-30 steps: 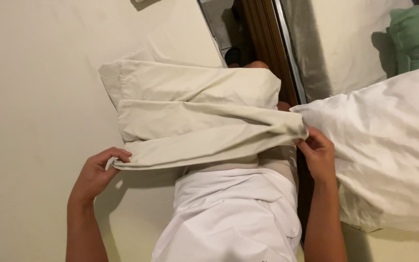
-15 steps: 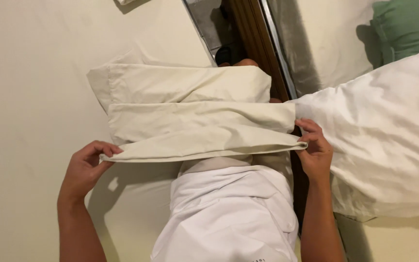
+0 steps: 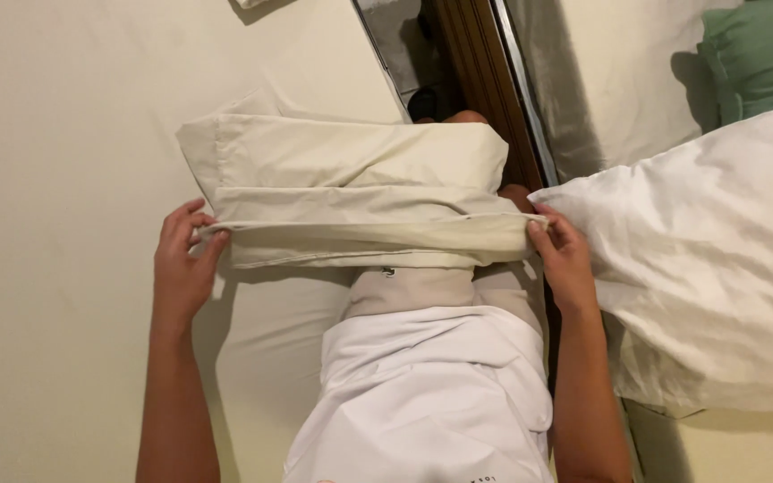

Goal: The person removes a pillow from a patterned pillowcase, folds the pillowcase neatly, and places it on the bed. Then, the person picks up a folded white sheet and folds it further before placing it on the bed.

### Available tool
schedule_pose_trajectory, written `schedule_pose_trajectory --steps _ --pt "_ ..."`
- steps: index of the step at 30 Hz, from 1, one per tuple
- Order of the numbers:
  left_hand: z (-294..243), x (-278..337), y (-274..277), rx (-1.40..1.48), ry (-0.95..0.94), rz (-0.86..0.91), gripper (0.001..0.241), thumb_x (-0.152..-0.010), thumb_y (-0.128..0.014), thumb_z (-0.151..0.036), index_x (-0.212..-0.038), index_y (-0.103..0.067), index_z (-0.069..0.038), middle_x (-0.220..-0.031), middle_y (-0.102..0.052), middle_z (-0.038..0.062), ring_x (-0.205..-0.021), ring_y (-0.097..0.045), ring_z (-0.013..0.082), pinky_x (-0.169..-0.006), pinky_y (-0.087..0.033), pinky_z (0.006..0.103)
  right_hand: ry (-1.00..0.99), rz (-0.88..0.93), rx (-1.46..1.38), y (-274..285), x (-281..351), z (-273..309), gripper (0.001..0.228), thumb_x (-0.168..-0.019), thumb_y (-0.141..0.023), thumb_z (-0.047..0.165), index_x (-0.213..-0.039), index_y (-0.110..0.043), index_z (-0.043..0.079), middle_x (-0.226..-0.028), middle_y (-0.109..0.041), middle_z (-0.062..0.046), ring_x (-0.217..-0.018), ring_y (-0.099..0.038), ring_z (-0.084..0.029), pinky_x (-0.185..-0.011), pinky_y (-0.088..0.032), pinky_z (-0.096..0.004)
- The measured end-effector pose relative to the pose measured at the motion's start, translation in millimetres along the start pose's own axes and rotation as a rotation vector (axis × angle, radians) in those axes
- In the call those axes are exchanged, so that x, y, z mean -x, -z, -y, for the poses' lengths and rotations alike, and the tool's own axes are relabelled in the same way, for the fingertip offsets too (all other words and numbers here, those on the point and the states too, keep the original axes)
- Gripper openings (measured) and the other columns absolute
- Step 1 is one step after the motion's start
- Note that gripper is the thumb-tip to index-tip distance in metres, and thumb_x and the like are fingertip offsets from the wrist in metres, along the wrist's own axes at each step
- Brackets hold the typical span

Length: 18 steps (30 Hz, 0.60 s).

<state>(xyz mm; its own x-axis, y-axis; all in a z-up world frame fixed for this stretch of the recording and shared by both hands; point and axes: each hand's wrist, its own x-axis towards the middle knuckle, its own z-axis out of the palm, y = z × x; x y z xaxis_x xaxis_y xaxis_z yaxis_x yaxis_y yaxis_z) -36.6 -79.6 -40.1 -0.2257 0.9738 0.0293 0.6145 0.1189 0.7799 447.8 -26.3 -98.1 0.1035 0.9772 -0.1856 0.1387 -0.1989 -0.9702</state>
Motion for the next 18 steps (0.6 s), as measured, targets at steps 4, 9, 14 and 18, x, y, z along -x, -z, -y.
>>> schedule_pose_trajectory --steps 4,9,14,18 --pt "7.8 -11.8 -7.4 -0.017 0.068 0.063 0.024 -0.101 -0.071 -0.015 -0.112 -0.058 0.002 -0.146 -0.05 0.032 -0.128 -0.053 0.0549 -0.101 -0.05 0.0582 -0.16 0.045 -0.045 -0.2 -13.8 -9.6 0.01 -0.104 -0.068 0.019 -0.109 -0.07 0.011 -0.113 -0.067 -0.002 -0.103 -0.059 -0.013 -0.094 -0.05 -0.031" --pt "25.6 -10.5 -8.8 -0.031 0.088 0.023 0.022 -0.092 -0.084 -0.013 -0.102 -0.067 -0.005 -0.111 -0.066 0.01 -0.106 -0.068 0.0287 -0.092 -0.055 0.0363 -0.238 0.012 -0.117 3.4 -16.6 -12.3 0.012 -0.098 -0.075 0.018 -0.108 -0.072 0.011 -0.092 -0.065 0.001 -0.084 -0.06 -0.011 -0.078 -0.053 -0.028" --pt "20.0 6.0 -1.0 0.225 0.156 0.092 0.026 -0.086 -0.084 -0.001 -0.105 -0.066 -0.004 -0.094 -0.062 0.005 -0.094 -0.064 0.0165 -0.093 -0.053 0.0319 -0.243 0.021 -0.108 11.3 -13.3 -19.9 0.018 -0.09 -0.083 0.014 -0.104 -0.073 0.01 -0.088 -0.065 0.001 -0.081 -0.061 -0.01 -0.075 -0.054 -0.026" --pt "8.1 21.9 21.0 0.322 0.15 0.202 0.062 -0.079 -0.079 0.006 -0.138 -0.06 -0.002 -0.085 -0.052 0.0 -0.083 -0.055 0.0101 -0.087 -0.048 0.0266 -0.12 -0.051 -0.062 32.6 -6.0 -42.1 0.027 -0.079 -0.09 0.009 -0.098 -0.071 0.008 -0.083 -0.062 0.001 -0.076 -0.06 -0.007 -0.072 -0.052 -0.021"
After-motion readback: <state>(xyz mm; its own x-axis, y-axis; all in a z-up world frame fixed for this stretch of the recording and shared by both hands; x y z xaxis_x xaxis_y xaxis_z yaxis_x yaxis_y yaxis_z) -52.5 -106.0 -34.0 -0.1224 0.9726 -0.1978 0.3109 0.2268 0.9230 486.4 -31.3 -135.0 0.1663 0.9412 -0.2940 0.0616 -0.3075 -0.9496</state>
